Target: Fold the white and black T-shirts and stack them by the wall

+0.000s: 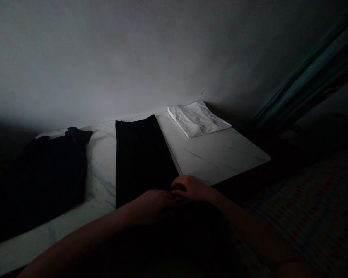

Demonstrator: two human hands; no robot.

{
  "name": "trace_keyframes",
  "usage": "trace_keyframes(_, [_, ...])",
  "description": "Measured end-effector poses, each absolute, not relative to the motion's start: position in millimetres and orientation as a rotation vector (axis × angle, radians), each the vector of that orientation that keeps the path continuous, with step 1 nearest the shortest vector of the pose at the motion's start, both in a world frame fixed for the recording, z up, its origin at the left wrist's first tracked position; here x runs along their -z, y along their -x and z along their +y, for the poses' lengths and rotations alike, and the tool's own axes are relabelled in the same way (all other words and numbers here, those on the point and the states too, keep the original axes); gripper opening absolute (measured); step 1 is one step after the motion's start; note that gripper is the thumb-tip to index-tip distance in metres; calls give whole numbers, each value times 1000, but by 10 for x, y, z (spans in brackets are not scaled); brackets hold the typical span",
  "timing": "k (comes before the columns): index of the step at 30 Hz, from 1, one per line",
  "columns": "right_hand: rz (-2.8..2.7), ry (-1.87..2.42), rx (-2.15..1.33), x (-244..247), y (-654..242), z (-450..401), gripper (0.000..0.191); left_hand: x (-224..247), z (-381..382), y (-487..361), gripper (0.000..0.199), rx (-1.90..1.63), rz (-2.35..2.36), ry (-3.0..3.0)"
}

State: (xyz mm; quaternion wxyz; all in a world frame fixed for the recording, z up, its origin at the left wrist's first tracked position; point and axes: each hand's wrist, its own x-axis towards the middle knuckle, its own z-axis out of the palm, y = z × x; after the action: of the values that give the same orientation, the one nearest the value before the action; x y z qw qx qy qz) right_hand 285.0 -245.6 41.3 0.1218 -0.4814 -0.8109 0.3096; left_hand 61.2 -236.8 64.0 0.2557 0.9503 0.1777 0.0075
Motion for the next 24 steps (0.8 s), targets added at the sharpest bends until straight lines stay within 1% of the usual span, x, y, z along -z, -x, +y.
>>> trace_keyframes(1, [-2387, 1399, -945, -433, -2861, -2426, 17, -689, -2254, -604, 19, -30, 544, -2514])
trace_keyframes(3, [-2400, 1455, -881, -465, -2848, -2315, 23, -725, -1951, -620, 27, -118, 695, -2445])
trace_keyframes(5, [-2340, 1561, -630, -466, -2788, -2133, 25, -663, -1591, -678, 27, -284, 896, -2492])
trace_keyframes(7, [-2253, 1617, -362, -414, -2713, -1908, 27, -522, -1244, -752, 33, -351, 999, -2608])
trace_keyframes(9, [-2276, 1589, -222, -308, -2664, -1704, 35, -359, -976, -799, 42, -262, 996, -2716])
trace_keyframes(12, [-2474, 1436, -214, -106, -2691, -1576, 51, -195, -797, -755, 49, -101, 904, -2803])
trace_keyframes(14, [-2593, 1323, -259, -4, -2765, -1642, 60, -169, -832, -656, 48, -73, 870, -2826])
trace_keyframes(18, [-2773, 1122, -364, 25, -2942, -1985, 70, -211, -1181, -398, 47, -43, 739, -2808])
trace_keyframes(24, [-2860, 933, -540, -114, -3076, -2387, 73, -192, -1866, -22, 64, -22, 520, -2732])
